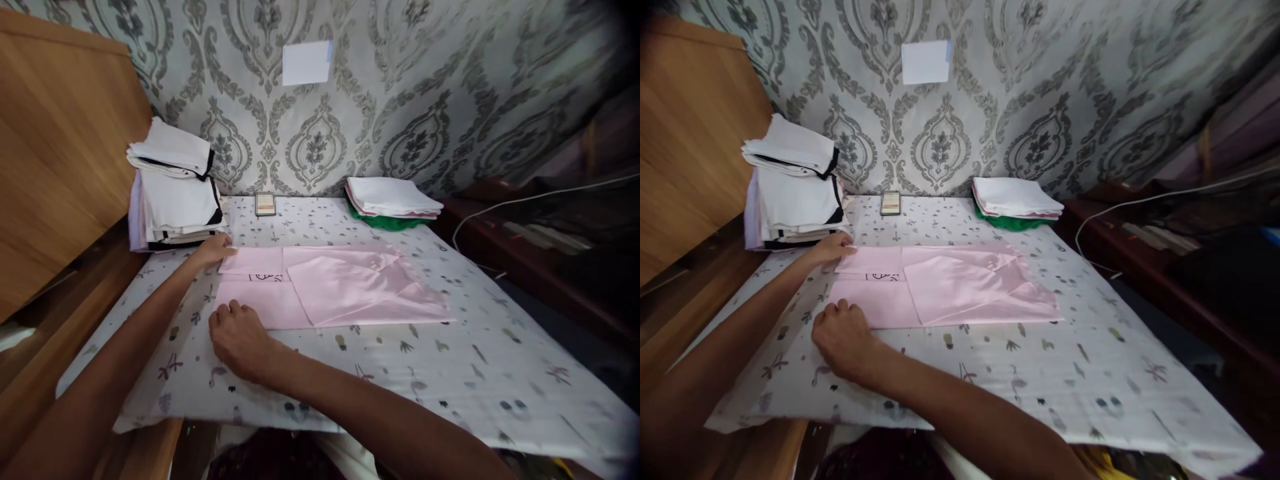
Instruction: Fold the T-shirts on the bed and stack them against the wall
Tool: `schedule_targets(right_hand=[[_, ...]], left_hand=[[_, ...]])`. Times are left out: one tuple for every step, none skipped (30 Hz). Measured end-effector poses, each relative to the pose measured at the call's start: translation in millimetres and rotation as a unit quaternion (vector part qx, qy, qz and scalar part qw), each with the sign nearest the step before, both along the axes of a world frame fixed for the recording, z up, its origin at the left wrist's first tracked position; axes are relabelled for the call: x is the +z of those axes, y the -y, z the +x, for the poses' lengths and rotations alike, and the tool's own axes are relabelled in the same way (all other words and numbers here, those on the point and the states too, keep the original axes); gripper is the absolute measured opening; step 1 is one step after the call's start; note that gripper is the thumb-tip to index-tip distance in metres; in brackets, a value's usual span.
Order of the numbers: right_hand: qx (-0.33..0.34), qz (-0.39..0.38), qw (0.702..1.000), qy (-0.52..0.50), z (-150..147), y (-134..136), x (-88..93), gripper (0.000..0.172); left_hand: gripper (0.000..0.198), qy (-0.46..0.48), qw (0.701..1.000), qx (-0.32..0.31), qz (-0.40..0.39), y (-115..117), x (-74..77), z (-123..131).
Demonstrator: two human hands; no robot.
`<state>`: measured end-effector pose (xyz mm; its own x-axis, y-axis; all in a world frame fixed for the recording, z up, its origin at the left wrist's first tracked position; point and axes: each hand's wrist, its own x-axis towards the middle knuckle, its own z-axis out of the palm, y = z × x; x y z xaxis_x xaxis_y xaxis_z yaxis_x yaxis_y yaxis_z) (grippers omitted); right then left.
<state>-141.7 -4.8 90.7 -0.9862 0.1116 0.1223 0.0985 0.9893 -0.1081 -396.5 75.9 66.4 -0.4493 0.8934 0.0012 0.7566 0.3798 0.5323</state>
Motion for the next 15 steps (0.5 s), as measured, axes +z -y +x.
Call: schedule_targets(right_hand=[[-0.006, -0.001, 1.0, 0.009, -1.5, 1.5, 1.7, 0.022], [-0.014, -0.003, 1.0, 0.018, -2.8, 2.6, 3.2, 0.022], [-0.021, -0.008, 0.999, 0.023, -4.0, 3.1, 4.2, 0.022], [-0.028, -0.015, 0.999, 0.025, -4.9, 2.9, 4.7, 0.023], [-0.033, -0.023, 0.999, 0.022, -5.6, 2.0, 4.8, 0.023], [-0.038, -0.035, 0.999, 0.016, -6.0, 0.2, 4.4, 0.024], [-0.048, -0.051, 0.997, 0.011, -5.9, -2.3, 3.9, 0.025], [-0.063, -0.073, 0.995, 0.005, -5.2, -5.5, 3.5, 0.026], [-0.084, -0.1, 0.991, -0.003, -3.8, -9.2, 3.3, 0.027], [-0.11, -0.132, 0.985, -0.015, -1.6, -13.3, 3.4, 0.027], [-0.137, -0.167, 0.976, -0.033, 1.7, -17.6, 3.8, 0.026], [-0.164, -0.206, 0.963, -0.058, 6.1, -22.0, 4.5, 0.025], [-0.187, -0.249, 0.946, -0.092, 11.6, -26.4, 5.3, 0.023], [-0.206, -0.295, 0.923, -0.133, 18.2, -30.7, 6.2, 0.02], [-0.22, -0.345, 0.895, -0.177, 25.7, -34.8, 7.1, 0.018]], left_hand=[[0.022, 0.004, 1.0, -0.003, -0.008, -1.9, 0.5, 0.4], [0.02, 0.009, 1.0, -0.006, -0.015, -3.1, 1.3, 0.8], [0.019, 0.013, 1.0, -0.008, -0.02, -3.7, 2.5, 1.4], [0.018, 0.017, 1.0, -0.009, -0.024, -3.7, 4.0, 2.1], [0.017, 0.02, 0.999, -0.01, -0.025, -3.2, 6.0, 3.0], [0.017, 0.024, 0.999, -0.01, -0.024, -2.4, 8.3, 4.3], [0.016, 0.028, 0.999, -0.009, -0.021, -1.4, 11.1, 5.9], [0.016, 0.032, 0.999, -0.008, -0.015, -0.5, 14.3, 7.8], [0.015, 0.037, 0.999, -0.007, -0.008, 0.2, 17.8, 10.3], [0.014, 0.045, 0.999, -0.005, 0.0, 0.6, 21.9, 13.3], [0.013, 0.055, 0.998, -0.004, 0.009, 0.5, 26.3, 16.9], [0.014, 0.066, 0.998, -0.002, 0.018, -0.2, 31.3, 21.2], [0.017, 0.075, 0.997, -0.001, 0.025, -1.6, 36.8, 26.2], [0.022, 0.089, 0.995, 0.0, 0.034, -3.9, 42.8, 32.0], [0.027, 0.114, 0.992, -0.001, 0.045, -7.1, 49.4, 38.7]])
